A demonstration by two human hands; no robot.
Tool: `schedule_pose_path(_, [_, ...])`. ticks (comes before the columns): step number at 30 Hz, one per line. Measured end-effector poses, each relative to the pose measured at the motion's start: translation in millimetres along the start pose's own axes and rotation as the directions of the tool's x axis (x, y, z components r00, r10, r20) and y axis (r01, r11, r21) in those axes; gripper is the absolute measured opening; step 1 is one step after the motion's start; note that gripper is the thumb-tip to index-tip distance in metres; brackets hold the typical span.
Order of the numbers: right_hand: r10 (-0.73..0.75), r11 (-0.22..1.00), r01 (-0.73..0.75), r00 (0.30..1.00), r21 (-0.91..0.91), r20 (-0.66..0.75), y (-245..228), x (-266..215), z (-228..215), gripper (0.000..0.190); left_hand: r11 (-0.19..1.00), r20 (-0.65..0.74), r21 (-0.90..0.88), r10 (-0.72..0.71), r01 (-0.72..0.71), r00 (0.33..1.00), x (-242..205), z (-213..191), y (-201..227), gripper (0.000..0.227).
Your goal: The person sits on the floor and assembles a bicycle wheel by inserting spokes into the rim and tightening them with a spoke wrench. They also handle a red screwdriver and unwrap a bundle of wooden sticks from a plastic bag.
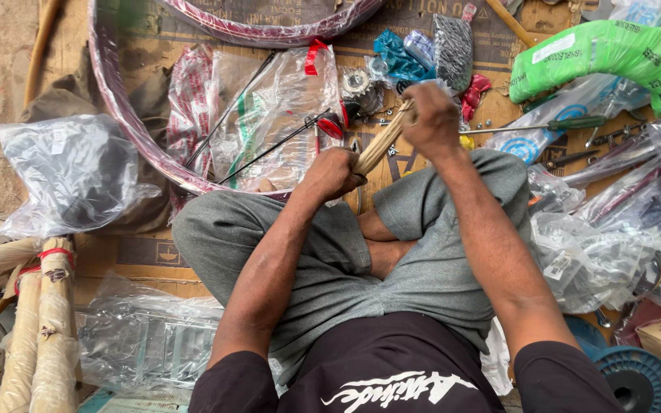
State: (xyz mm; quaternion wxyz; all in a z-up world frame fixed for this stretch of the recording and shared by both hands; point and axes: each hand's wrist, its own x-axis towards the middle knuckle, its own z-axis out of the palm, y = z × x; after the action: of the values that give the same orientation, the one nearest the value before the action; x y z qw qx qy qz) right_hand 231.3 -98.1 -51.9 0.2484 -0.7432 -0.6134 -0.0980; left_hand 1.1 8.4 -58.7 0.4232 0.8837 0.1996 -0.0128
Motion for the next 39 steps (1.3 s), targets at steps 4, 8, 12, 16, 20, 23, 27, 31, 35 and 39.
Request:
schedule_pose_path(4, [0.166, 0.984, -0.174, 0.971, -0.037, -0.172, 54.0, -7.2, 10.1, 0.025, 0.996, 0.047, -0.065, -0.063, 0.066, 0.997, -2.7, -2.0, 0.5, 0.029])
schedule_pose_path(8, [0.744, 0.666, -0.705, 0.647, 0.242, -0.163, 123.6, -23.4, 27.4, 0.011, 0.994, 0.067, -0.102, -0.032, 0.039, 0.997, -10.3, -14.0, 1.6, 0.031])
schedule_pose_path(12, [0.742, 0.478, -0.617, 0.664, 0.625, 0.088, 102.2, -51.7, 46.9, 0.036, 0.993, 0.068, -0.096, -0.066, 0.073, 0.995, -1.9, -18.9, 11.2, 0.037])
schedule_pose_path(16, [0.722, -0.032, -0.435, 0.612, 0.9, 0.321, 12.7, -47.4, 45.9, 0.063, 0.988, 0.141, -0.069, -0.125, 0.136, 0.982, -0.8, -19.0, 12.6, 0.038])
schedule_pose_path(20, [0.636, -0.194, -0.467, 0.609, 0.863, 0.473, -21.4, -21.6, 27.7, 0.061, 0.991, 0.145, -0.02, -0.129, 0.133, 0.981, -1.4, -26.1, 12.9, 0.046])
schedule_pose_path(23, [0.575, -0.209, -0.501, 0.632, 0.84, 0.52, -20.3, -20.4, 9.2, 0.045, 0.993, 0.161, -0.004, -0.119, 0.122, 0.98, -7.1, -20.8, 7.9, 0.046])
schedule_pose_path(27, [0.539, -0.235, -0.399, 0.705, 0.886, 0.461, -24.3, -11.4, -3.3, 0.028, 0.989, 0.191, 0.041, -0.149, 0.143, 0.97, -6.3, -13.5, 2.1, 0.038])
schedule_pose_path(31, [0.451, -0.31, -0.356, 0.761, 0.882, 0.466, -24.1, -1.2, -15.1, 0.027, 0.986, 0.246, 0.101, -0.152, 0.131, 0.957, -2.3, -12.4, 4.8, 0.033])
schedule_pose_path(35, [0.432, -0.423, -0.33, 0.745, 0.844, 0.507, -25.6, 8.3, -28.4, 0.038, 0.99, 0.175, -0.006, -0.136, 0.14, 0.975, -11.3, -17.7, 13.2, 0.038])
schedule_pose_path(39, [0.389, -0.537, -0.417, 0.649, 0.733, 0.654, -41.3, 0.1, -24.1, 0.061, 0.999, -0.024, -0.019, -0.028, 0.028, 0.999, -11.4, -21.8, 23.1, 0.037])
